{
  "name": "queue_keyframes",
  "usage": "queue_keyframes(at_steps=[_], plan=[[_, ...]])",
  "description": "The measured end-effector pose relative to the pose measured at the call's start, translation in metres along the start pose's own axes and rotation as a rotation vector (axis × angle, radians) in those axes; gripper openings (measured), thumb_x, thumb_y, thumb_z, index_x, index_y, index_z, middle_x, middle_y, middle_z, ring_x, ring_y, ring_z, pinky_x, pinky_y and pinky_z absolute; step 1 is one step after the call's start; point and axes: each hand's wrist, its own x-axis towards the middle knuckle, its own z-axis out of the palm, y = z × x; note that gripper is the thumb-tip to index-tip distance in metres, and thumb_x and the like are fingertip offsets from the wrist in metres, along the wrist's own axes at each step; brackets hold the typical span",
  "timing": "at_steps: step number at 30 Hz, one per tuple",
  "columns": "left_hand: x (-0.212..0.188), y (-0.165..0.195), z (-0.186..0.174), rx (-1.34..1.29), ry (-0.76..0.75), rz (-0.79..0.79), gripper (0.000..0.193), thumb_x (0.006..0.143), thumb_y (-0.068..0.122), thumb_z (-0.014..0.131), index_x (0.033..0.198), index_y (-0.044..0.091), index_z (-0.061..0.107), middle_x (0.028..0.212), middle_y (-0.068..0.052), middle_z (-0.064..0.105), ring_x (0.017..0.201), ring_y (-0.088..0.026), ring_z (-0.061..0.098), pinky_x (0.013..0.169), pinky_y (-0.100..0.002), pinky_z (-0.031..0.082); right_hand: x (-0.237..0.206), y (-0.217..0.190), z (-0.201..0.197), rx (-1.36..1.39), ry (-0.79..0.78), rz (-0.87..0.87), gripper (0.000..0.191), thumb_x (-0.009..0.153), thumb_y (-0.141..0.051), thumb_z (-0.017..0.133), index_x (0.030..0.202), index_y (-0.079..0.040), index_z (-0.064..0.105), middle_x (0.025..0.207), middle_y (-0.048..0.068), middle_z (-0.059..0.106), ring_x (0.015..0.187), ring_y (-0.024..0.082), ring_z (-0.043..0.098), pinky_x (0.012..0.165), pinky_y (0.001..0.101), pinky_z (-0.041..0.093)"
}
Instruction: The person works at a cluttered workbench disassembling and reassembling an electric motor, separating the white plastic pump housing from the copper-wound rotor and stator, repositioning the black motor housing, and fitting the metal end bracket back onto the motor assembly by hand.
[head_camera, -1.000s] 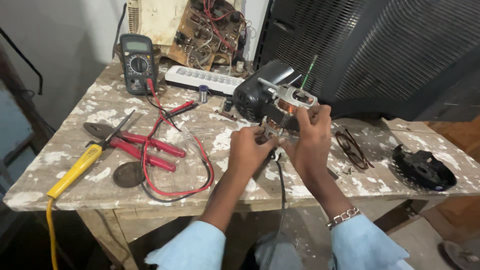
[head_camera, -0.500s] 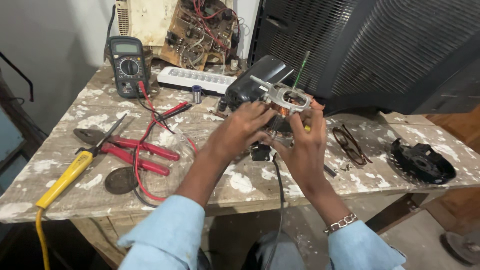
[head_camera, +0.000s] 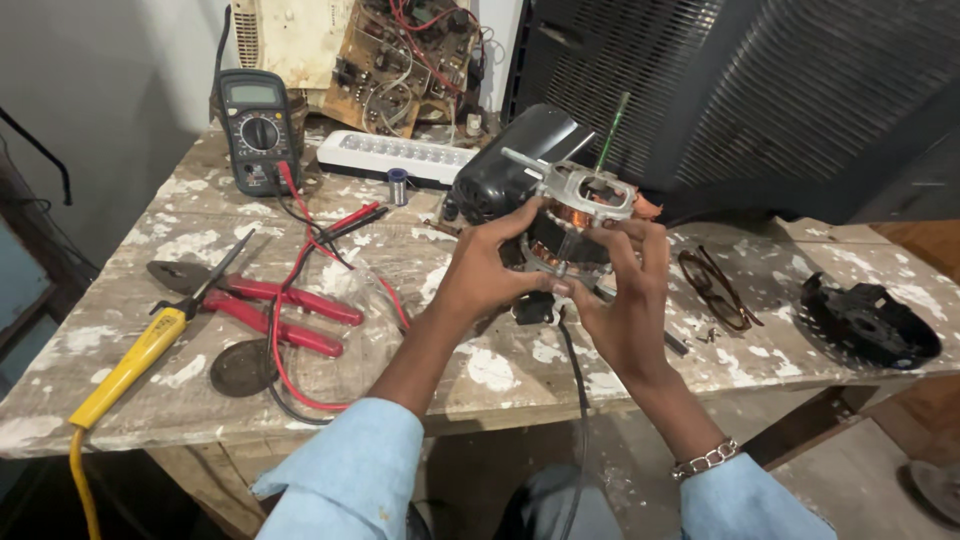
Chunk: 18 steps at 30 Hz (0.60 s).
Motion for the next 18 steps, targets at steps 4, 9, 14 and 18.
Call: queue_keyframes(at_steps=[4, 9, 14, 18], plan=[[-0.008, 0.006, 0.01, 0.199, 0.049, 0.096, 0.082, 0.069, 0.02, 0.097, 0.142, 0.008, 0.061, 0.156, -0.028, 0.044, 0.146, -0.039, 0.044, 0.117, -0.042, 0.039, 0.001, 0.004, -0.001, 0.001, -0.036, -0.009, 0.061, 0.071, -0.01, 0.091, 0.125, -0.003, 0.064, 0.124, 0.016, 0.052, 0.118, 0.034, 0.054, 0.1, 0.0472, 0.045], [-0.008, 0.026, 0.009, 0.502, 0.042, 0.17, 0.064, 0.075, 0.022, 0.089, 0.135, 0.018, 0.068, 0.153, -0.025, 0.049, 0.147, -0.039, 0.042, 0.12, -0.044, 0.039, 0.004, 0.011, -0.015, 0.02, -0.172, -0.018, 0.069, 0.073, -0.011, 0.091, 0.137, -0.007, 0.065, 0.121, 0.014, 0.051, 0.117, 0.032, 0.053, 0.101, 0.0476, 0.046], [-0.002, 0.033, 0.01, 0.334, -0.102, 0.118, 0.08, 0.069, 0.021, 0.091, 0.142, 0.017, 0.061, 0.151, -0.032, 0.04, 0.146, -0.046, 0.032, 0.116, -0.048, 0.033, 0.009, 0.014, -0.018, 0.106, -0.159, -0.005, 0.059, 0.071, -0.007, 0.09, 0.124, -0.002, 0.065, 0.128, 0.019, 0.046, 0.122, 0.034, 0.052, 0.102, 0.0449, 0.048], [0.001, 0.028, 0.011, 0.251, -0.09, 0.264, 0.077, 0.074, 0.002, 0.08, 0.146, 0.018, 0.058, 0.156, -0.03, 0.046, 0.15, -0.045, 0.04, 0.125, -0.044, 0.036, 0.013, 0.016, -0.023, 0.077, -0.163, -0.048, 0.057, 0.067, -0.005, 0.093, 0.118, 0.0, 0.067, 0.127, 0.017, 0.048, 0.121, 0.034, 0.053, 0.106, 0.0487, 0.046]])
